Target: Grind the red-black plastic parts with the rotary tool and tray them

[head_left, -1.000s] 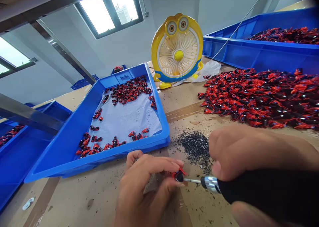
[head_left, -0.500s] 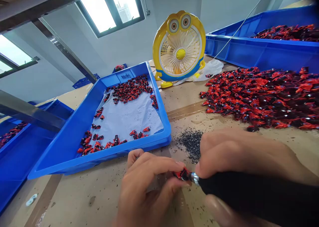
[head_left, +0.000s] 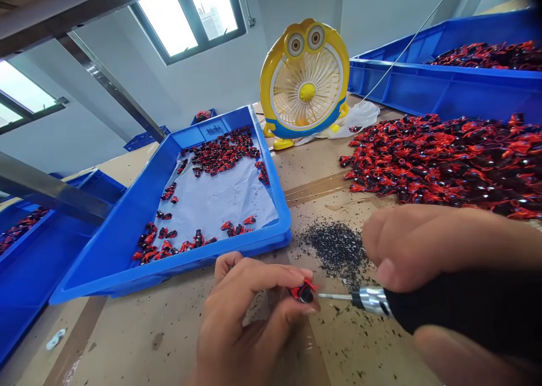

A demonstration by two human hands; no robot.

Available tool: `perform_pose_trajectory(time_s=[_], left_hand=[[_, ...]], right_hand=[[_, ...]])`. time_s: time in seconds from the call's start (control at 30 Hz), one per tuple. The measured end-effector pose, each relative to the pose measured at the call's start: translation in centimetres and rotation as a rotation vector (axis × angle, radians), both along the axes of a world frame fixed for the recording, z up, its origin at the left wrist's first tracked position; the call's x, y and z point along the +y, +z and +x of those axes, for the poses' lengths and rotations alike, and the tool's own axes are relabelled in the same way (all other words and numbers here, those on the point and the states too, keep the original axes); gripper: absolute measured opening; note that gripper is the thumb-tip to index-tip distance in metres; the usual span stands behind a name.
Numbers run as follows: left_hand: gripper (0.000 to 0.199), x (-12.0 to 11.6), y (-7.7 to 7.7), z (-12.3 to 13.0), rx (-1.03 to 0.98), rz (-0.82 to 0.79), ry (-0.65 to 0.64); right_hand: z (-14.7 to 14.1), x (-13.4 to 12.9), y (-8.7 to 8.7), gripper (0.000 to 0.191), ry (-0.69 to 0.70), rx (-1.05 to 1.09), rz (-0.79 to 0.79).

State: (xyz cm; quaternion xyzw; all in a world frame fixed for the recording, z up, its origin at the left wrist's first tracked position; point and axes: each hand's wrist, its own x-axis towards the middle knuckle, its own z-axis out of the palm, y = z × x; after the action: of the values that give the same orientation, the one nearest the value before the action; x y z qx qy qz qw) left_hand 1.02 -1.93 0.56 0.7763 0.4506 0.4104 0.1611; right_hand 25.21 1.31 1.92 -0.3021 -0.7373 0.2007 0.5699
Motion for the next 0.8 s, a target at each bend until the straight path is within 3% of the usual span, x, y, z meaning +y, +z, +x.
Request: perform_pose_trajectory(time_s=[0.1,0.3,0.57,0.73,0.8], left_hand=[[0.017,0.1,-0.1,-0.1,-0.01,-0.002,-0.009],[0.018,0.1,0.0,-0.1,-0.039,0.001,-0.019],[0.02,0.2,0.1,-0.1,-0.039,0.002,-0.032],[0.014,0.1,0.2,0.0,-0.017,0.015,-0.013],[0.013,0.1,0.1,0.0,-0.006,0.017,-0.008]], right_hand=[[-0.7,0.1,0.0,0.042,-0.055,0.074,-0.035],[-1.6,-0.4,0.6,0.044,-0.065,0.136,-0.069],[0.0,0.0,0.2,0.016,0.075,-0.057,0.055],[-0.3,-0.3,0.4,0.029,-0.179,0.01,0.091],[-0.4,-0.3,0.7,0.029,-0.125,0.023,0.023]])
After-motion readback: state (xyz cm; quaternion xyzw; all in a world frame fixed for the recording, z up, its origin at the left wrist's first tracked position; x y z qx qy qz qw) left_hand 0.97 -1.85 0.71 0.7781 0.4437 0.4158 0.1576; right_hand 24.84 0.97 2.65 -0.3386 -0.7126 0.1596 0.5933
